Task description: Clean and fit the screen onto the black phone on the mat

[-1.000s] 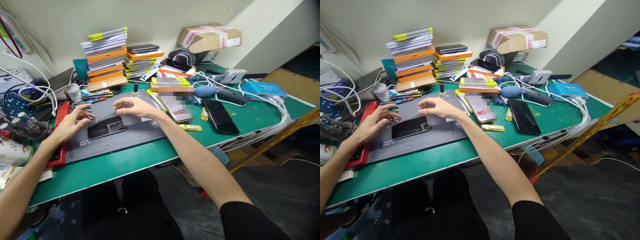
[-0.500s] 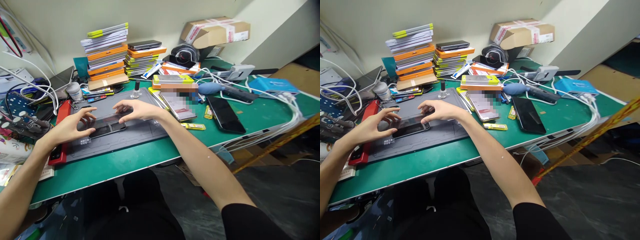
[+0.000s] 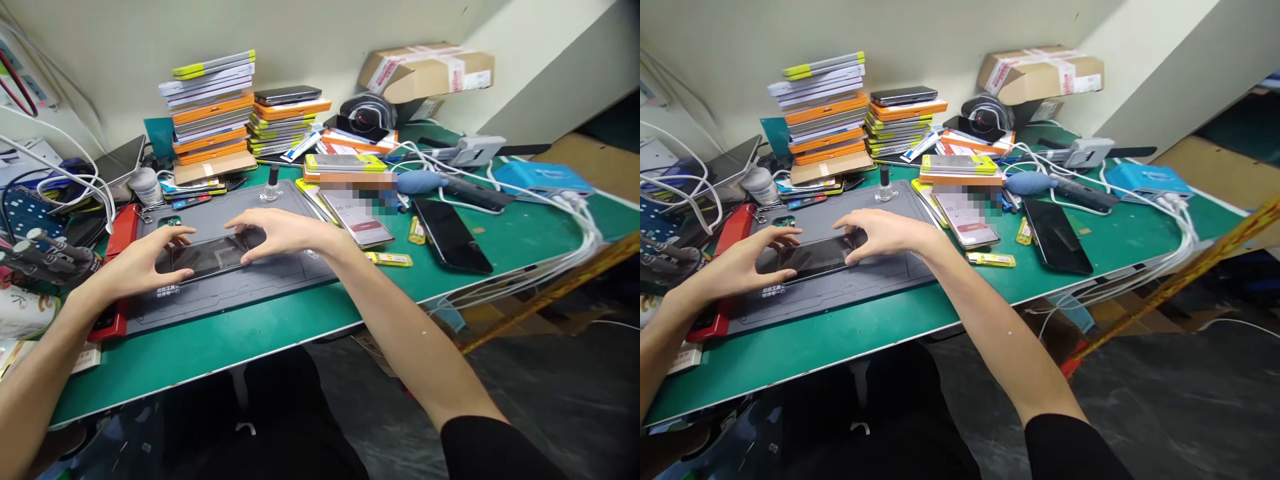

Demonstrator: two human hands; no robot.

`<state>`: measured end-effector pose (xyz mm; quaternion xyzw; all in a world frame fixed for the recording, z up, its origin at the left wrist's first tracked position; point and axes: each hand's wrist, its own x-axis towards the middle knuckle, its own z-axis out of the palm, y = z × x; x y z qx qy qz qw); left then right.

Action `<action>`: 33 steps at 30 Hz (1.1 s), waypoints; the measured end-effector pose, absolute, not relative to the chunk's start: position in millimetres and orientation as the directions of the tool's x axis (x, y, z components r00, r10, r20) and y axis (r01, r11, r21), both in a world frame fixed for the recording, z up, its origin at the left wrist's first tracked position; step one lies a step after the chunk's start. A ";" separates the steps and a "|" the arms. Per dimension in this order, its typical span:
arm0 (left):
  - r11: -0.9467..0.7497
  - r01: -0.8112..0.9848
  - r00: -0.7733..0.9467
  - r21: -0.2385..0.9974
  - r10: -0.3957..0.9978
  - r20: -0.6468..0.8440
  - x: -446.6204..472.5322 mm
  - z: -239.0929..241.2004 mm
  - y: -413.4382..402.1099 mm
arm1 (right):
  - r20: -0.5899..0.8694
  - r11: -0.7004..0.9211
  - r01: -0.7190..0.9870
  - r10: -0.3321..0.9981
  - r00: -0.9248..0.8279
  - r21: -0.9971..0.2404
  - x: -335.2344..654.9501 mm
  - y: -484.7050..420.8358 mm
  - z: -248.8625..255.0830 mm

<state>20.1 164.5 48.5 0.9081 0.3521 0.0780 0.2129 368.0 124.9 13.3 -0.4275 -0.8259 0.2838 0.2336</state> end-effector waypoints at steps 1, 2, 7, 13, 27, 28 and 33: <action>-0.661 0.608 0.740 0.440 0.672 -0.013 19.7 48.4 165.2 | 0.148 0.483 0.579 0.835 -0.530 -0.657 367.7 124.3 13.4; -0.659 0.609 0.740 0.441 0.672 -0.016 19.2 48.5 166.0 | 0.150 0.493 0.587 0.832 -0.535 -0.642 367.4 123.6 13.7; -0.663 0.606 0.744 0.440 0.668 -0.018 15.5 48.4 169.4 | 0.124 0.522 0.655 0.824 -0.553 -0.547 365.2 118.6 17.5; -0.700 0.585 0.768 0.409 0.640 -0.004 15.1 47.0 169.2 | 0.097 0.513 0.695 0.833 -0.544 -0.504 362.8 115.1 19.8; -0.734 0.583 0.786 0.347 0.618 -0.015 19.5 46.4 165.6 | 0.116 0.506 0.683 0.839 -0.532 -0.527 363.6 112.6 20.3; -0.738 0.582 0.788 0.342 0.616 -0.014 19.4 46.1 165.8 | 0.117 0.501 0.675 0.840 -0.529 -0.541 364.2 113.0 20.3; -0.750 0.574 0.795 0.329 0.607 -0.003 19.0 44.7 167.9 | 0.122 0.424 0.566 0.861 -0.493 -0.707 372.3 116.0 22.8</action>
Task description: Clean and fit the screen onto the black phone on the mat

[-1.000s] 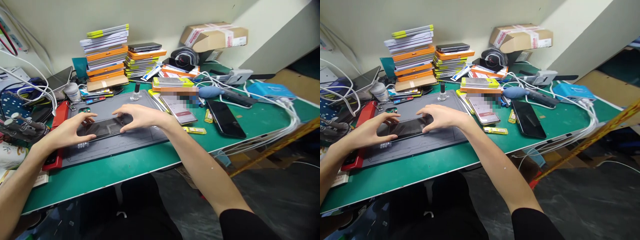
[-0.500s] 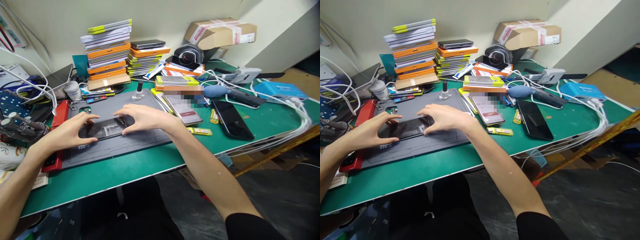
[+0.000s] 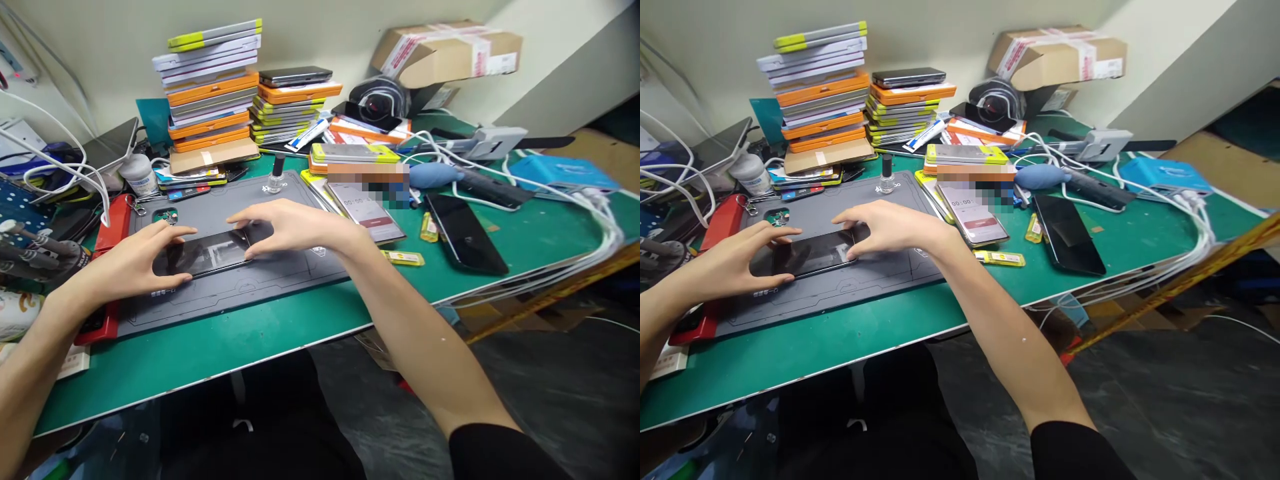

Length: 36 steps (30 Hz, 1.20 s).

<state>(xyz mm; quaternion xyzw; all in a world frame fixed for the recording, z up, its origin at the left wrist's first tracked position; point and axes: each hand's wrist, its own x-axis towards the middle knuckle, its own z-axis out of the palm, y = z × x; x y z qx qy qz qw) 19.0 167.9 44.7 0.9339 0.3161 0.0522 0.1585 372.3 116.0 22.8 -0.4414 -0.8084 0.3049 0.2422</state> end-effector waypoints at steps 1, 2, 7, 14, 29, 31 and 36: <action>-0.753 0.572 0.796 0.326 0.605 -0.001 19.1 44.4 168.4 | 0.117 0.403 0.542 0.867 -0.485 -0.737 374.4 116.7 23.6; -0.755 0.569 0.799 0.324 0.602 0.000 19.3 44.2 168.7 | 0.113 0.387 0.524 0.870 -0.479 -0.759 376.1 117.3 24.4; -0.755 0.565 0.801 0.334 0.599 0.000 20.3 44.4 168.9 | 0.129 0.374 0.462 0.869 -0.479 -0.804 378.8 119.3 25.9; -0.757 0.566 0.802 0.326 0.597 -0.006 19.6 45.2 168.4 | 0.110 0.382 0.474 0.855 -0.507 -0.793 380.2 121.1 22.5; -0.760 0.573 0.805 0.306 0.591 -0.039 20.9 47.8 167.5 | 0.083 0.469 0.579 0.819 -0.568 -0.667 378.2 119.2 23.6; -0.762 0.571 0.807 0.305 0.590 -0.038 21.0 48.0 167.6 | 0.080 0.470 0.577 0.817 -0.572 -0.668 377.9 120.1 22.5; -0.760 0.576 0.804 0.302 0.594 -0.040 22.4 48.9 166.5 | 0.084 0.464 0.571 0.820 -0.566 -0.678 379.0 121.1 21.1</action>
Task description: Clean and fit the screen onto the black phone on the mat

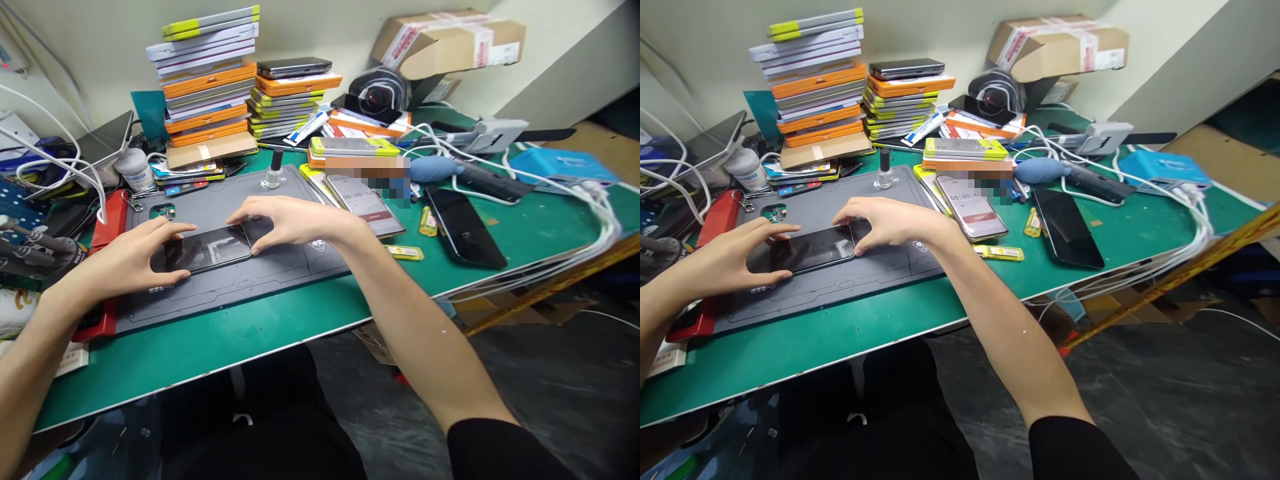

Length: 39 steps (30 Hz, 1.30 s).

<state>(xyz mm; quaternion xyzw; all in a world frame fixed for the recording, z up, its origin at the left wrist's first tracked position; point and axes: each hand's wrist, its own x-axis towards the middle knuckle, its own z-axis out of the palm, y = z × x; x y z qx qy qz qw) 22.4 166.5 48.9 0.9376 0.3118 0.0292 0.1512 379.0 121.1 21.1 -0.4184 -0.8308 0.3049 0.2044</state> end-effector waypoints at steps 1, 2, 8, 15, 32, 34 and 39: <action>-0.758 0.578 0.803 0.302 0.595 -0.041 22.8 49.0 166.2 | 0.082 0.458 0.569 0.822 -0.564 -0.683 379.9 120.9 21.6; -0.757 0.579 0.801 0.303 0.597 -0.042 23.2 49.2 165.8 | 0.077 0.448 0.564 0.824 -0.561 -0.693 380.9 120.6 22.4; -0.750 0.587 0.796 0.306 0.603 -0.050 25.1 51.0 164.3 | 0.094 0.383 0.529 0.866 -0.491 -0.758 378.5 121.3 22.6; -0.745 0.593 0.792 0.304 0.609 -0.052 23.5 50.7 164.2 | 0.242 0.470 0.564 0.869 -0.432 -0.679 368.7 134.3 5.9; -0.746 0.601 0.790 0.287 0.609 -0.071 24.5 49.3 164.9 | 0.213 0.523 0.586 0.830 -0.516 -0.618 380.1 137.2 7.5; -0.744 0.602 0.789 0.290 0.610 -0.074 25.0 49.6 164.8 | 0.199 0.523 0.589 0.827 -0.526 -0.617 380.6 137.3 8.1; -0.743 0.607 0.785 0.281 0.615 -0.069 25.2 49.0 164.4 | 0.184 0.516 0.607 0.832 -0.524 -0.605 381.6 137.9 8.1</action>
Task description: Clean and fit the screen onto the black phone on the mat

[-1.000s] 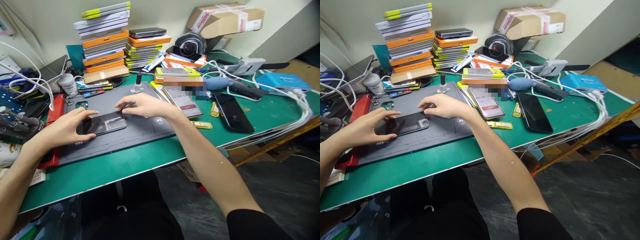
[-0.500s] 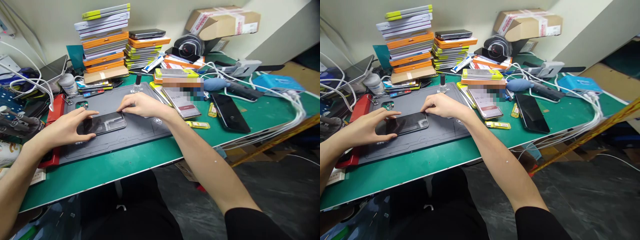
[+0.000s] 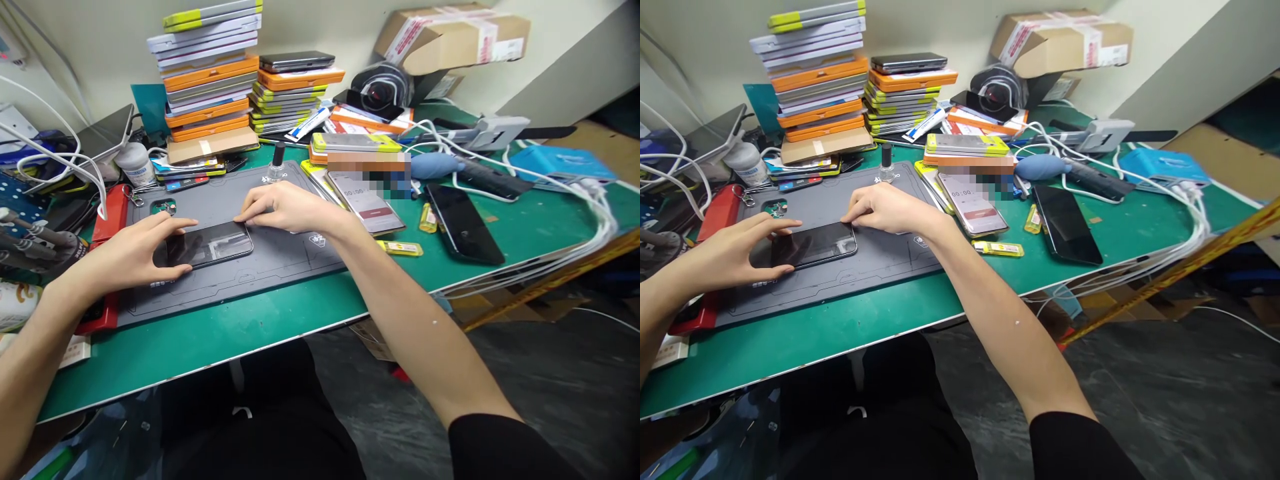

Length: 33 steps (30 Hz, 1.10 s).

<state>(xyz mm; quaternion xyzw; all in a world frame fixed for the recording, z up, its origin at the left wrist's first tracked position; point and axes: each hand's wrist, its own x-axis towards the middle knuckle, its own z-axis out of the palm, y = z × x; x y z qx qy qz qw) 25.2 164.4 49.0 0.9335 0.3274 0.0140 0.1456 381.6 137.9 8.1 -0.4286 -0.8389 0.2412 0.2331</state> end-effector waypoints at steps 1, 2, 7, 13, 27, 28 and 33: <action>-0.743 0.608 0.785 0.278 0.616 -0.071 25.1 49.0 164.3 | 0.187 0.520 0.605 0.829 -0.527 -0.603 381.8 137.8 8.1; -0.743 0.610 0.784 0.275 0.616 -0.073 25.0 49.1 164.2 | 0.190 0.524 0.602 0.827 -0.529 -0.602 381.9 137.6 8.1; -0.752 0.604 0.791 0.264 0.607 -0.079 25.0 50.2 163.8 | 0.201 0.541 0.602 0.818 -0.539 -0.587 382.1 136.1 8.9; -0.750 0.605 0.789 0.267 0.609 -0.079 24.9 50.4 164.0 | 0.189 0.530 0.615 0.825 -0.532 -0.584 382.0 135.2 9.9; -0.738 0.607 0.786 0.294 0.612 -0.086 27.5 50.5 164.5 | 0.103 0.451 0.609 0.849 -0.518 -0.653 377.3 125.0 19.0; -0.737 0.608 0.785 0.296 0.613 -0.088 27.5 50.6 164.4 | 0.101 0.454 0.609 0.846 -0.523 -0.650 377.5 125.2 18.5; -0.735 0.613 0.782 0.291 0.616 -0.093 27.0 51.1 163.8 | 0.097 0.471 0.603 0.832 -0.546 -0.644 377.9 126.2 15.8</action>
